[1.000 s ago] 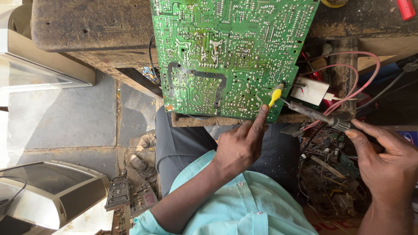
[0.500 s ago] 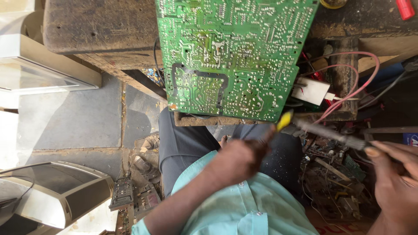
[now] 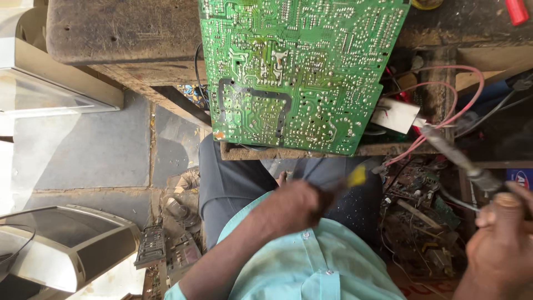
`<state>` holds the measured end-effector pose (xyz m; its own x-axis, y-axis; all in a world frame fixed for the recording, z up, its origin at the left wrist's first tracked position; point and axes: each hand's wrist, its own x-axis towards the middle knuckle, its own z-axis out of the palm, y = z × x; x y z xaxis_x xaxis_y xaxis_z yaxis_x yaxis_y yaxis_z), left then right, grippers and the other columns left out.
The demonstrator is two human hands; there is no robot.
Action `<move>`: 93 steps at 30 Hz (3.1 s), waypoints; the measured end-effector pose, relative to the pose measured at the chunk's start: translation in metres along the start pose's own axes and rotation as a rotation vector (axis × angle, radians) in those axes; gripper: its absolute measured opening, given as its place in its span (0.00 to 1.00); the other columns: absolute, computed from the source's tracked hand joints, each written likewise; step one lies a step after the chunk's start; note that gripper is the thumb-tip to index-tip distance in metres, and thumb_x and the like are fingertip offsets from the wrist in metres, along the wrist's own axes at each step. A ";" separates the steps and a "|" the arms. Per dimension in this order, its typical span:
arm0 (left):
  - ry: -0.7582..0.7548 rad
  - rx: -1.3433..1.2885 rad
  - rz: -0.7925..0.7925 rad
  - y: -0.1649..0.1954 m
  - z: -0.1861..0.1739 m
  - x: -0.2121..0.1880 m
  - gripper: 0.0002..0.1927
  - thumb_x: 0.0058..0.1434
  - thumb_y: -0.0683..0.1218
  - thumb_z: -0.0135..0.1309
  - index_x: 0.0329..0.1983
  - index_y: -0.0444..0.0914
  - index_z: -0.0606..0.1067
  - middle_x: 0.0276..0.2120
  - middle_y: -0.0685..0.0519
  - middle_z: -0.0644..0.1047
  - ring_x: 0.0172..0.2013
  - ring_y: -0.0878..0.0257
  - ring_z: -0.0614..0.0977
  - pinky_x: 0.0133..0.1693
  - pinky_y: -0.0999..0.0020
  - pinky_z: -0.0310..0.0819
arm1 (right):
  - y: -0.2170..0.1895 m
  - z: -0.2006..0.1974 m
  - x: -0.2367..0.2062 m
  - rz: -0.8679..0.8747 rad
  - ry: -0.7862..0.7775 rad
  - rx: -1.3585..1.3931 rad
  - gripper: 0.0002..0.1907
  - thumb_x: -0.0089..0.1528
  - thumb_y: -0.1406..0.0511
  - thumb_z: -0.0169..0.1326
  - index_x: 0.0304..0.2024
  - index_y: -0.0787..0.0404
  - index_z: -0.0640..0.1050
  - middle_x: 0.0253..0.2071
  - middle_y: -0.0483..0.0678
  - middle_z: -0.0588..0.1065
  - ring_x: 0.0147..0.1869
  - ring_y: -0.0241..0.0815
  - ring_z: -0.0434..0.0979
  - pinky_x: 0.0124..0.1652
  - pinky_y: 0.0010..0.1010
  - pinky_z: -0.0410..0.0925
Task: The person sits on the floor with a large green circuit board propped against their legs and brushes its surface with a yellow toothbrush, moving the brush across different areas of the board while holding a soldering iron in the other hand.
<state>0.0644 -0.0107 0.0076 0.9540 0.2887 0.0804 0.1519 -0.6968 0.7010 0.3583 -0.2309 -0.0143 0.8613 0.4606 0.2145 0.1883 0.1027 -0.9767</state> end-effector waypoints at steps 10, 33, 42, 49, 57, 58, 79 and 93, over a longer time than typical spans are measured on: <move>0.782 -0.645 -0.420 -0.023 -0.009 -0.046 0.29 0.73 0.39 0.50 0.76 0.37 0.61 0.25 0.59 0.73 0.22 0.76 0.69 0.23 0.76 0.67 | -0.023 0.049 -0.024 -0.093 -0.122 -0.301 0.06 0.71 0.77 0.56 0.51 0.77 0.78 0.32 0.54 0.76 0.27 0.34 0.74 0.28 0.22 0.66; 0.828 -0.634 -0.502 -0.023 -0.013 -0.053 0.29 0.74 0.42 0.48 0.77 0.37 0.60 0.24 0.58 0.75 0.21 0.76 0.72 0.21 0.77 0.69 | 0.003 0.050 -0.039 -0.052 -0.134 -0.181 0.06 0.75 0.77 0.61 0.51 0.80 0.79 0.34 0.55 0.76 0.28 0.35 0.72 0.28 0.21 0.65; 0.811 -0.638 -0.512 -0.029 -0.010 -0.054 0.29 0.74 0.43 0.48 0.77 0.39 0.59 0.24 0.58 0.75 0.22 0.76 0.72 0.22 0.77 0.70 | 0.005 0.049 -0.038 -0.070 -0.148 -0.173 0.06 0.75 0.78 0.61 0.51 0.80 0.78 0.36 0.56 0.76 0.29 0.35 0.73 0.28 0.21 0.66; 0.806 -0.659 -0.524 -0.029 -0.010 -0.054 0.29 0.74 0.43 0.47 0.77 0.39 0.59 0.26 0.58 0.76 0.22 0.76 0.72 0.22 0.77 0.70 | 0.004 0.054 -0.040 -0.047 -0.134 -0.175 0.06 0.75 0.78 0.61 0.52 0.80 0.78 0.35 0.55 0.76 0.29 0.35 0.73 0.29 0.21 0.65; 0.810 -0.636 -0.512 -0.029 -0.010 -0.052 0.29 0.74 0.43 0.47 0.78 0.39 0.59 0.25 0.58 0.75 0.22 0.76 0.72 0.22 0.77 0.70 | 0.007 0.057 -0.045 -0.010 -0.116 -0.087 0.04 0.74 0.78 0.59 0.51 0.78 0.79 0.36 0.55 0.76 0.30 0.34 0.72 0.28 0.21 0.65; 0.809 -0.634 -0.514 -0.029 -0.010 -0.052 0.29 0.74 0.43 0.48 0.78 0.39 0.59 0.25 0.58 0.75 0.22 0.76 0.72 0.22 0.77 0.71 | 0.007 0.056 -0.046 -0.009 -0.120 -0.074 0.04 0.74 0.78 0.59 0.50 0.78 0.79 0.36 0.55 0.76 0.30 0.34 0.72 0.28 0.21 0.65; 0.816 -0.634 -0.494 -0.034 -0.008 -0.053 0.29 0.74 0.42 0.48 0.77 0.39 0.59 0.26 0.57 0.77 0.22 0.76 0.73 0.23 0.76 0.71 | 0.009 0.051 -0.047 -0.030 -0.120 -0.073 0.04 0.76 0.77 0.59 0.50 0.78 0.78 0.35 0.56 0.76 0.29 0.34 0.72 0.28 0.20 0.64; 0.824 -0.622 -0.515 -0.034 -0.006 -0.053 0.29 0.74 0.42 0.48 0.77 0.39 0.59 0.24 0.58 0.75 0.21 0.76 0.72 0.22 0.77 0.70 | 0.005 0.061 -0.049 0.040 -0.135 -0.163 0.06 0.74 0.76 0.61 0.52 0.77 0.79 0.33 0.54 0.76 0.29 0.33 0.72 0.29 0.19 0.64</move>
<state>0.0076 0.0016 -0.0166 0.3232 0.9455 -0.0388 0.1019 0.0060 0.9948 0.2882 -0.1995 -0.0299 0.8004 0.5768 0.1634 0.2388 -0.0568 -0.9694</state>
